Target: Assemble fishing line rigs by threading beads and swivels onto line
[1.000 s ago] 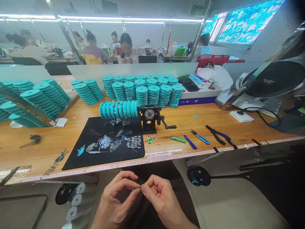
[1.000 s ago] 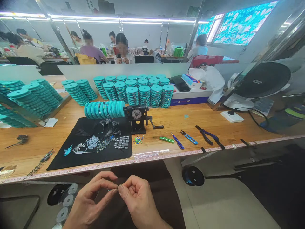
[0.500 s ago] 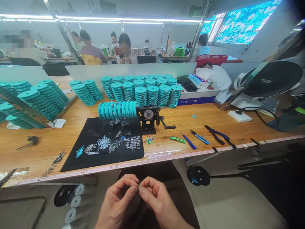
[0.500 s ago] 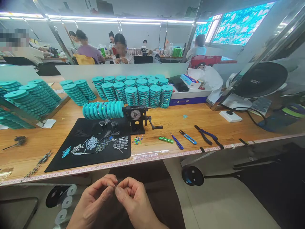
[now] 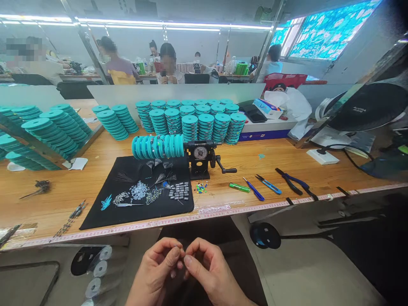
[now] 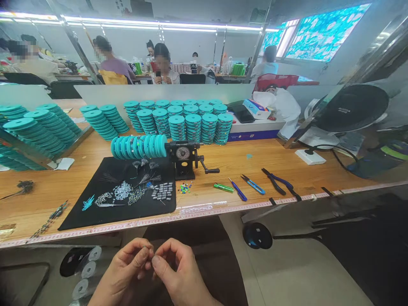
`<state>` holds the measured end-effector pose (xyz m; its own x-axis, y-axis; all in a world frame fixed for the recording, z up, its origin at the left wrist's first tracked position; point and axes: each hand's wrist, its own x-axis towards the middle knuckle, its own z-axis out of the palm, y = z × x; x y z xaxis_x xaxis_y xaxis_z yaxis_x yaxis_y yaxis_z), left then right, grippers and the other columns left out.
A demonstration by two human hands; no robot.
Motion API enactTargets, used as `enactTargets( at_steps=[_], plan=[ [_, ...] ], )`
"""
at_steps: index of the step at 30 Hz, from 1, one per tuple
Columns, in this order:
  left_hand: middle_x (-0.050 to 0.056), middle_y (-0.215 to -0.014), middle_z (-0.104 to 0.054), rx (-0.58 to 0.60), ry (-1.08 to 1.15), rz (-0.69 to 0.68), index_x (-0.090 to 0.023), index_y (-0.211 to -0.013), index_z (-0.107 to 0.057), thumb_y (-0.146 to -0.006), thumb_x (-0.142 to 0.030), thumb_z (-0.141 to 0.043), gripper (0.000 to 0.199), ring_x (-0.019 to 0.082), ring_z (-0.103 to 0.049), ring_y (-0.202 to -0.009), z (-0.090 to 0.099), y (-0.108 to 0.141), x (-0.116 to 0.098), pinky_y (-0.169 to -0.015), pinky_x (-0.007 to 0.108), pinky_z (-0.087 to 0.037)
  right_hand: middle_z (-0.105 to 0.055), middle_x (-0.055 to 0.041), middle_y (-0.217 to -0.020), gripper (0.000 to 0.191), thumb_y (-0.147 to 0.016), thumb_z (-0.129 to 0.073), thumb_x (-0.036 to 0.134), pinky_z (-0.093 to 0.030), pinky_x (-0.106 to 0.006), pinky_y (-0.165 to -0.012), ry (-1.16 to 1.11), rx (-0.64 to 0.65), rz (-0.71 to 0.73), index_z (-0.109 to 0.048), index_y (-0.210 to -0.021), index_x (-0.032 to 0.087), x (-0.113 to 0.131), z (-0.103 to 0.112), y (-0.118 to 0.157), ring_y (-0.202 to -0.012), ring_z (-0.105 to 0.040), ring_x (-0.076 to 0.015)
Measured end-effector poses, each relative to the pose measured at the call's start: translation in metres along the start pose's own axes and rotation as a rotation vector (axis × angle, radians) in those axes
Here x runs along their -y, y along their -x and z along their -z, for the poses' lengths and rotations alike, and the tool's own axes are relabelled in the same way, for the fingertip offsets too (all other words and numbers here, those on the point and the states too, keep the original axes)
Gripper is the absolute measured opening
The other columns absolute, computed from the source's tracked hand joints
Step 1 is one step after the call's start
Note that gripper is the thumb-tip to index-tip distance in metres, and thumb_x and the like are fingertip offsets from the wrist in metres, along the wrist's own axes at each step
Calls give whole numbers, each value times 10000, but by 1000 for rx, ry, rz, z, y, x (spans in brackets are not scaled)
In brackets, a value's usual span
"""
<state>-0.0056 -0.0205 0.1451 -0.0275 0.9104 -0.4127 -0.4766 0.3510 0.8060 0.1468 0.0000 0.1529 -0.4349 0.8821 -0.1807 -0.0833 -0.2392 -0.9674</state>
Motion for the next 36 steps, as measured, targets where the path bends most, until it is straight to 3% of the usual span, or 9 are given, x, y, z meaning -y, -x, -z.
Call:
enactTargets(
  at_steps=[5, 9, 11, 16, 20, 24, 27, 30, 36],
  plan=[
    [1, -621, -668, -35, -82, -14, -147, -710, -698, -629, -417, -855, 323, 18, -406, -425, 4, 1, 6, -402, 123, -280, -613, -15, -842, 88, -914, -569, 179, -395, -292, -770, 661, -226, 293, -604, -834, 195, 18, 21, -32, -838, -562, -182],
    [80, -645, -733, -112, -62, 24, -146, -738, -713, -543, -421, -896, 384, 145, -643, -614, 1, 2, 15, -362, 105, -276, -620, -28, -895, 69, -918, -577, 164, -355, -332, -807, 1181, -267, 339, -596, -862, 200, 22, 23, -76, -900, -551, -205],
    [58, -586, -713, -123, -26, 38, -149, -761, -723, -518, -420, -907, 409, 166, -680, -615, 0, 2, 16, -349, 101, -283, -627, -54, -919, 37, -915, -595, 195, -344, -365, -823, 1305, -244, 321, -610, -881, 189, 19, 15, -96, -925, -548, -235],
    [8, -564, -670, -71, -32, 93, -136, -763, -744, -508, -423, -910, 419, 95, -608, -448, 3, 3, 6, -386, 148, -398, -644, -137, -859, 110, -918, -556, 145, -337, -440, -835, 1375, -189, 281, -640, -854, 112, 8, -3, -123, -888, -555, -292],
    [20, -599, -672, -48, -54, 104, -136, -738, -743, -552, -414, -892, 365, 92, -580, -465, 6, 5, -1, -432, 182, -436, -626, -161, -941, 130, -930, -499, 92, -347, -445, -851, 1329, -164, 291, -623, -891, 104, 11, -3, -121, -946, -530, -300],
    [10, -613, -660, 18, -25, 109, -149, -733, -734, -599, -422, -868, 333, 70, -561, -478, 5, 7, -3, -452, 159, -403, -609, -69, -954, 91, -961, -492, 119, -417, -303, -817, 1189, -125, 323, -565, -922, 156, 25, 5, -94, -909, -543, -197],
    [6, -626, -655, 29, -4, 120, -151, -744, -734, -619, -408, -861, 313, 60, -551, -493, 2, 10, -4, -471, 147, -385, -603, -1, -868, 94, -985, -470, 167, -453, -222, -704, 814, -71, 290, -556, -1020, 182, 32, 11, -63, -773, -561, -135],
    [5, -623, -649, 47, -3, 136, -146, -750, -739, -625, -397, -859, 305, 62, -547, -495, 0, 12, -5, -475, 149, -383, -625, -6, -904, 155, -969, -505, 211, -462, -246, -746, 389, -31, 227, -617, -1077, 208, 33, 14, -33, -818, -577, -148],
    [11, -607, -645, 111, -15, 150, -132, -742, -748, -653, -392, -844, 292, 63, -550, -478, -4, 16, -2, -450, 146, -371, -679, -23, -809, 105, -891, -658, 286, -483, -264, -736, 26, -44, 55, -660, -908, 182, 25, 14, -3, -774, -622, -160]
  ],
)
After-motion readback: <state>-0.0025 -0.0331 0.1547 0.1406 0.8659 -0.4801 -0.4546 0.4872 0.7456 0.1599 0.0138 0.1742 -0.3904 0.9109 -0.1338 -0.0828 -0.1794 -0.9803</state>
